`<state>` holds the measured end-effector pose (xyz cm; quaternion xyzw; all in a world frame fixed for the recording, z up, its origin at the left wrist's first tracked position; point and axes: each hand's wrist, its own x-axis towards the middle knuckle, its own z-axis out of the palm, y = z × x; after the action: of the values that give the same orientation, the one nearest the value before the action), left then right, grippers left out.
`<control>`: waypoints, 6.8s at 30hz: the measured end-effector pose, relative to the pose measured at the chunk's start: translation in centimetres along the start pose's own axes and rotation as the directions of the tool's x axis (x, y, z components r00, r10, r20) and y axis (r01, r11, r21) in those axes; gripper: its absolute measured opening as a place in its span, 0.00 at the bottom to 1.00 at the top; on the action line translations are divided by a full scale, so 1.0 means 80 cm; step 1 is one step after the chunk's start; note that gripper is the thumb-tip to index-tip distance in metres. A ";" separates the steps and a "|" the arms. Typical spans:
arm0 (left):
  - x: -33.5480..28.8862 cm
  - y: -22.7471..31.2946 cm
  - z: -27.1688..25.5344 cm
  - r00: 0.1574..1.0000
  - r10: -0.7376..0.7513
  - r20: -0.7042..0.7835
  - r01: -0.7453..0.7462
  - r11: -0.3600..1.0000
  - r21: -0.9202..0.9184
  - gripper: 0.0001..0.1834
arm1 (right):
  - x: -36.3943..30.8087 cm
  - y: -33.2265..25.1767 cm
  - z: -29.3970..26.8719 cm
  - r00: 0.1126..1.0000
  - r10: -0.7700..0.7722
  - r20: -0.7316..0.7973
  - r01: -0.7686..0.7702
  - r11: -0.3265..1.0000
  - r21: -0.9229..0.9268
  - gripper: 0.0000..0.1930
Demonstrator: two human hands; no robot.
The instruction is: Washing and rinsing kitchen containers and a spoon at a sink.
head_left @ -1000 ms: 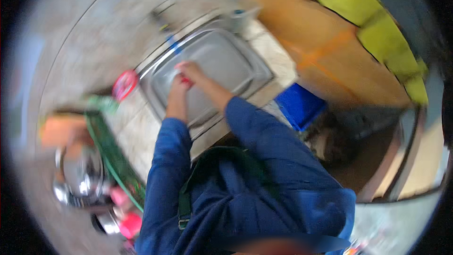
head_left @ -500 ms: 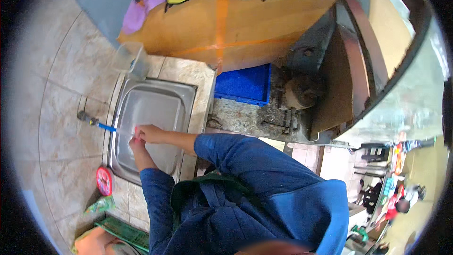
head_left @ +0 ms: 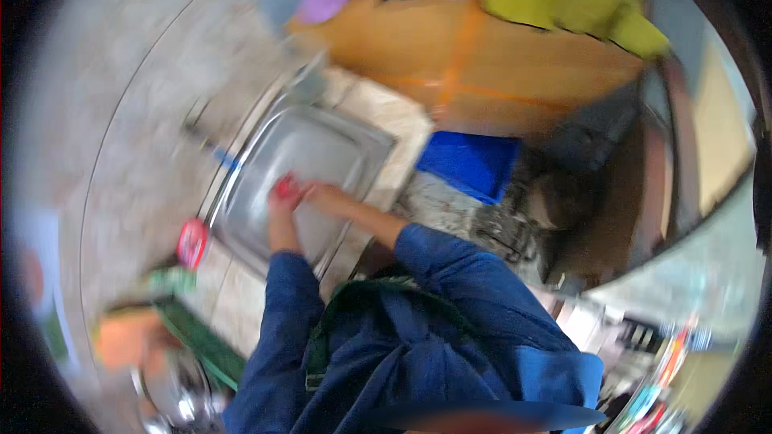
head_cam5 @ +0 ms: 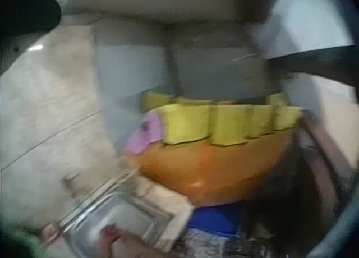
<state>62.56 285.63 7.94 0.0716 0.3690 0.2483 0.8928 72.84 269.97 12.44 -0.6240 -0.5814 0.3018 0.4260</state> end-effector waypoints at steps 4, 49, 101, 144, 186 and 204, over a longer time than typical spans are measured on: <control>-0.066 -0.010 -0.036 0.985 0.097 0.142 -0.084 0.992 -0.094 0.24 | 0.033 -0.038 0.064 0.930 0.362 -0.073 -0.354 0.930 0.103 0.21; -0.175 -0.003 -0.106 0.846 0.439 -0.302 -0.420 0.899 0.129 0.20 | 0.101 -0.007 0.128 0.975 -0.036 0.218 0.025 0.998 0.056 0.11; -0.072 0.011 -0.132 0.921 0.370 -0.120 -0.389 0.892 -0.231 0.10 | 0.237 -0.026 0.195 0.553 0.127 0.823 -0.648 0.686 0.330 0.14; -0.503 0.005 -0.142 0.377 0.899 -0.221 -0.690 0.432 0.581 0.12 | 0.117 -0.122 0.083 0.616 -0.778 0.120 0.787 0.612 -0.073 0.21; -0.397 -0.031 -0.022 0.604 0.763 0.228 -0.248 -0.092 0.964 0.12 | -0.072 -0.211 0.032 0.833 -0.020 0.552 0.335 0.813 -0.477 0.16; -0.538 0.036 -0.139 0.417 0.900 0.127 -0.502 0.112 0.858 0.13 | -0.064 -0.247 0.086 0.934 -0.269 0.236 0.353 0.798 -0.488 0.15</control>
<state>27.72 266.16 27.67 0.5787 0.5367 0.4663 0.3995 56.87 265.37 26.19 -0.5864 -0.7671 0.1056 0.2379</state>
